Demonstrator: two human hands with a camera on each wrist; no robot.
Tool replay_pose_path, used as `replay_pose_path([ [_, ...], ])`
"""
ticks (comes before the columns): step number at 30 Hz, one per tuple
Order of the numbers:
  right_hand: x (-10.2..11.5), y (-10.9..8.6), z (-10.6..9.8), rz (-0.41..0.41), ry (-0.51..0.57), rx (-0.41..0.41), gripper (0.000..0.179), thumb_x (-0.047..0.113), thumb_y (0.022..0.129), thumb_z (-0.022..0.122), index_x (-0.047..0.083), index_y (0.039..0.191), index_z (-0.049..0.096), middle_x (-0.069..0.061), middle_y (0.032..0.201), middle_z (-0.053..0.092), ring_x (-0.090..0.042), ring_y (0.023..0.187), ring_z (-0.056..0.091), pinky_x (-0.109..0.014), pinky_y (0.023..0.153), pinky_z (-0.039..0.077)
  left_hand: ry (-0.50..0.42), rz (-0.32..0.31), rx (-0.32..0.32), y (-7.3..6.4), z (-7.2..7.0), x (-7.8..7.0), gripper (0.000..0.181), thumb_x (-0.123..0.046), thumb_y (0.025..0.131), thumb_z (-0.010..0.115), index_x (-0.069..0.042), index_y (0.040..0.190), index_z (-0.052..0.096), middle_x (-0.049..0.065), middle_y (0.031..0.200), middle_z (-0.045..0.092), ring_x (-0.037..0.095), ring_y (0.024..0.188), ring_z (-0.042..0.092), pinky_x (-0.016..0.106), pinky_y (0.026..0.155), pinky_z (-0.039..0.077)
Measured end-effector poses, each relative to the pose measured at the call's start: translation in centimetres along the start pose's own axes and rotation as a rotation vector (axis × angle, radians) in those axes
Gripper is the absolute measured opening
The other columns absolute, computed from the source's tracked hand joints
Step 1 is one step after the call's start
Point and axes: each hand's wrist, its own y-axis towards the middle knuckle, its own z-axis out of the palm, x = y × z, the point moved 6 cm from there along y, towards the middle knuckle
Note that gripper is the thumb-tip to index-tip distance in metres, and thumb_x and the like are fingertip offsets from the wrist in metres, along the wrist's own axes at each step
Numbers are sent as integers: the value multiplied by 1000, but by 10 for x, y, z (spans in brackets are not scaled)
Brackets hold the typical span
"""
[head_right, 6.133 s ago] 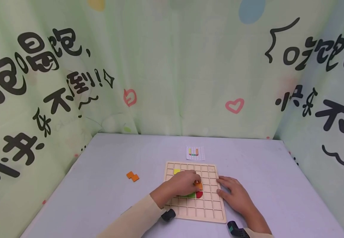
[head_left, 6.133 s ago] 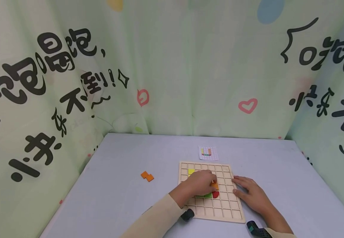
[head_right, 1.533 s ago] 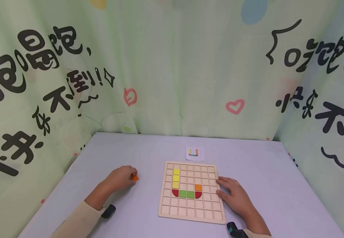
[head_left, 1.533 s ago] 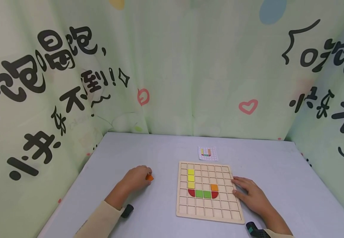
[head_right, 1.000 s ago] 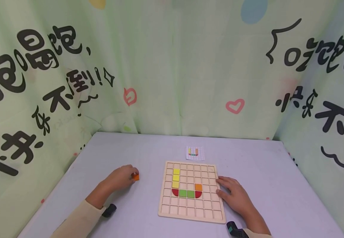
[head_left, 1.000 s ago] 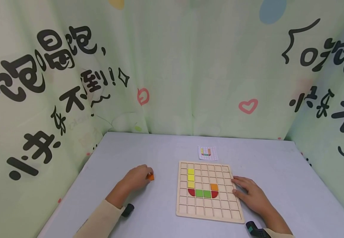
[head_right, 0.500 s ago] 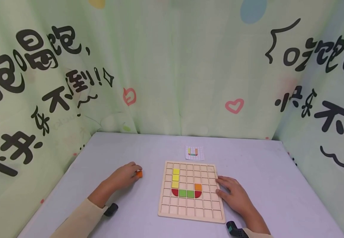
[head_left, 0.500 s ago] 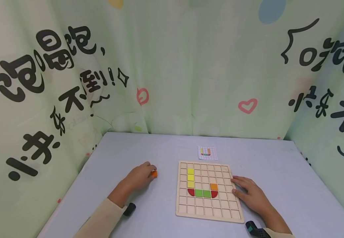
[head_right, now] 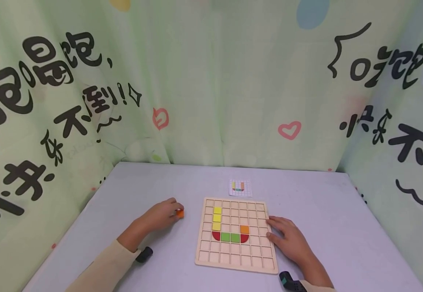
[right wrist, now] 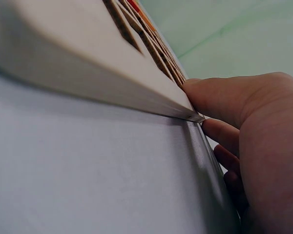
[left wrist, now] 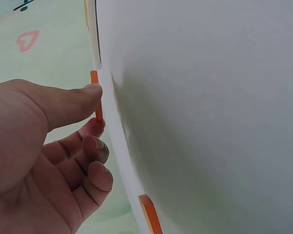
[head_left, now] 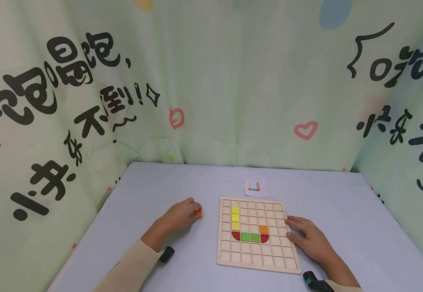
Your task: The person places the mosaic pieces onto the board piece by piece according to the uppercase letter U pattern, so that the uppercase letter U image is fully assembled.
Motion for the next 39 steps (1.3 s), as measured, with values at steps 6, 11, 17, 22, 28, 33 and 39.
replay_pose_path([
  [6,-1,2,-1,-24,1,-11,53,37,92,66,6,134,59,-16,142,48,-42,134,33,-63,103,26,-5,34,8,8,2,-10,27,-18,92,69,-13,118,68,-6,96,53,7,77,50,22,70,46],
  [11,-2,1,-1,-12,2,-7,54,39,91,66,6,134,59,-15,143,47,-42,134,32,-63,103,25,-20,38,17,13,0,-20,27,-20,93,68,-15,119,68,-8,95,52,7,77,50,21,69,45],
  [17,-2,1,1,-6,10,-6,53,38,91,66,6,133,59,-16,142,48,-42,135,32,-63,104,25,-12,56,16,18,-6,-38,28,-22,92,70,-16,119,68,-8,94,52,7,78,50,21,69,45],
  [22,-1,1,2,-8,4,-10,53,38,91,66,6,133,59,-16,142,48,-42,134,33,-63,103,25,-5,52,29,25,-5,-49,30,-23,92,69,-18,121,67,-8,95,52,8,80,50,21,71,45],
  [28,0,0,1,-13,-6,-7,53,37,91,66,5,133,59,-16,142,48,-42,134,34,-63,103,26,-10,51,41,32,0,-63,31,-25,92,70,-19,122,67,-7,100,54,8,82,50,21,72,46],
  [33,0,1,-1,-12,-1,-11,53,37,91,66,5,133,59,-16,142,48,-42,134,34,-63,103,26,-12,81,41,39,-2,-81,33,-25,91,71,-18,123,67,-6,103,55,8,84,50,20,74,46],
  [39,-2,1,2,-5,4,-7,53,37,91,66,6,133,60,-15,142,48,-41,134,33,-63,103,26,-19,100,64,42,2,-96,32,-26,91,70,-20,123,67,-7,103,55,7,83,50,19,73,46],
])
